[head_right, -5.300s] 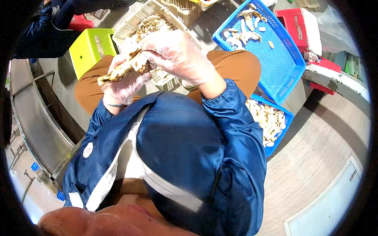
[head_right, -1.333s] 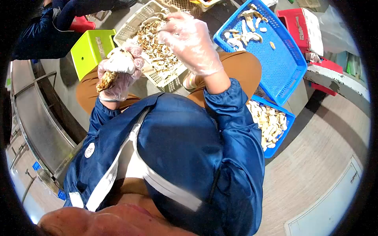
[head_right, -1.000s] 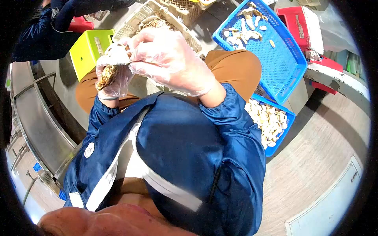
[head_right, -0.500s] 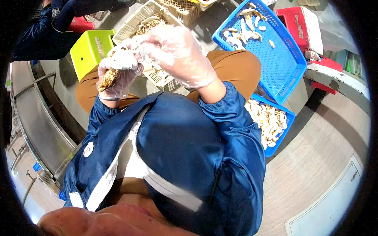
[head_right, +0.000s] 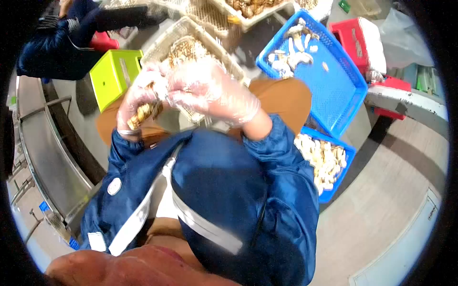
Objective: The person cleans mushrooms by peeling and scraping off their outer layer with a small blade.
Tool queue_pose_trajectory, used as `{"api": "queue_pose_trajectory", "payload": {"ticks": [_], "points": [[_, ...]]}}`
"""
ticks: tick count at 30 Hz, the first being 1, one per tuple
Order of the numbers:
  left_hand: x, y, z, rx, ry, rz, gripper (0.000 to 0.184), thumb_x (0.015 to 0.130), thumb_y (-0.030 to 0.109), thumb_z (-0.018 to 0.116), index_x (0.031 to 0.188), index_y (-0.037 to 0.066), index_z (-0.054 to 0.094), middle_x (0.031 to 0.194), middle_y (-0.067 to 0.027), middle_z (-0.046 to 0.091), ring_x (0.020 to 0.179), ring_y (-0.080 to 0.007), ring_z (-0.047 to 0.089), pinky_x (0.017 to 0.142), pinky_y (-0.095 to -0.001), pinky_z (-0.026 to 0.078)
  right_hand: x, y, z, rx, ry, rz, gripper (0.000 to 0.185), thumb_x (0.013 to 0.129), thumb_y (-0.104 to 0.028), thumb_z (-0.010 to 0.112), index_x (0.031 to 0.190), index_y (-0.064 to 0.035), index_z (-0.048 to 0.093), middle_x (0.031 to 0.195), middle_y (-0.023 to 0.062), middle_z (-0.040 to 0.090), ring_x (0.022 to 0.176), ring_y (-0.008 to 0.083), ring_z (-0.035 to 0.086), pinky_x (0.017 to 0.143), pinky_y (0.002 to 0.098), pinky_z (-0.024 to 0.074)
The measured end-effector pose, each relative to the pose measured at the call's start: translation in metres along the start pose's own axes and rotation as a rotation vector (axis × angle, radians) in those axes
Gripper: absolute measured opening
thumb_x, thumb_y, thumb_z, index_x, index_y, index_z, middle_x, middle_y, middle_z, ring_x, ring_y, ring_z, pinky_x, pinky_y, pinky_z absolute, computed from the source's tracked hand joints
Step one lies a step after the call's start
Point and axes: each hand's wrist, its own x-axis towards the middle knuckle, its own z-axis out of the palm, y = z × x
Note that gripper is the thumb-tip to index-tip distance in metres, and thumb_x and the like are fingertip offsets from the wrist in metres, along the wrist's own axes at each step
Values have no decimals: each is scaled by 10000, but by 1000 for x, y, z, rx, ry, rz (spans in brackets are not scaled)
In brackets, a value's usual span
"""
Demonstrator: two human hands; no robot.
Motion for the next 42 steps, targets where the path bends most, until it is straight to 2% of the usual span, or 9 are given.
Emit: {"api": "queue_pose_trajectory", "payload": {"ticks": [6, 11, 15, 17, 19, 22, 29, 34, 42], "points": [[20, -16, -25, 402, -160, 161, 540, 882, 53, 752, 1392, 41, 576, 1194, -44, 648, 1085, -161, 639, 928, -296, 528, 3, -1, -2, -211, -35, 8, 105, 954, -90, 739, 999, 3, 720, 915, 177, 719, 852, 363, 710, 772, 421, 562], [17, -9, -12, 111, -114, 44, 558, 791, 148, 803, 1296, 75, 576, 1275, -73, 631, 1167, -217, 647, 1049, -357, 506, 10, 0, -10, -324, 232, 33, 131, 938, -103, 732, 968, 24, 721, 893, 196, 710, 802, 388, 697, 758, 429, 561], [0, -2, 7, -563, -147, 105, 507, 830, 150, 751, 1295, 39, 581, 1190, -163, 661, 1135, -341, 666, 1022, -474, 559, 11, 40, -13, 122, 175, 80, 127, 954, -97, 757, 976, 27, 747, 1139, 163, 746, 907, 194, 706, 828, 369, 565], [-2, -4, 4, -588, -78, 99, 473, 866, 187, 724, 1281, 5, 587, 1141, -179, 668, 1105, -320, 672, 1006, -467, 563, 9, 128, 10, 547, 119, 443, 181, 949, -192, 801, 968, -12, 793, 1372, 152, 693, 1081, 220, 711, 942, 388, 587], [-1, -12, -1, -583, -100, 118, 470, 868, 198, 718, 1275, -4, 598, 1155, -173, 671, 1083, -307, 679, 1000, -452, 564, -12, 193, 28, -782, -279, 224, 198, 948, -236, 804, 978, -41, 811, 1420, 128, 672, 1138, 283, 715, 1003, 438, 579], [-7, -29, -17, -544, -13, 193, 548, 840, 157, 721, 1346, -3, 581, 1239, -193, 685, 1146, -328, 700, 1030, -461, 565, -9, 200, 47, -322, 164, 94, 208, 945, -245, 803, 1009, -46, 812, 1331, 141, 693, 1136, 315, 704, 1021, 445, 568], [-28, -7, -12, -371, -28, 145, 641, 820, 157, 765, 1414, 61, 546, 1285, -196, 674, 1229, -355, 695, 900, -385, 651, 26, 38, 9, 63, 50, 113, 109, 957, -83, 793, 1015, 6, 766, 933, 56, 666, 906, 143, 673, 839, 322, 559], [-16, -11, -27, -170, -120, 59, 749, 724, 216, 925, 1371, 56, 583, 1222, -54, 679, 1121, -160, 679, 985, -295, 547, 28, 11, 12, -43, -101, -162, 98, 972, -64, 754, 1020, 21, 746, 1099, 161, 791, 967, 238, 773, 842, 366, 606], [-7, 1, -33, 66, -209, -17, 627, 744, 188, 914, 1277, 77, 602, 1140, -5, 647, 1108, -110, 621, 973, -270, 500, 23, 13, 13, -4, -176, -21, 104, 953, -82, 767, 1003, 8, 750, 1076, 131, 791, 892, 251, 755, 799, 360, 592]]}}
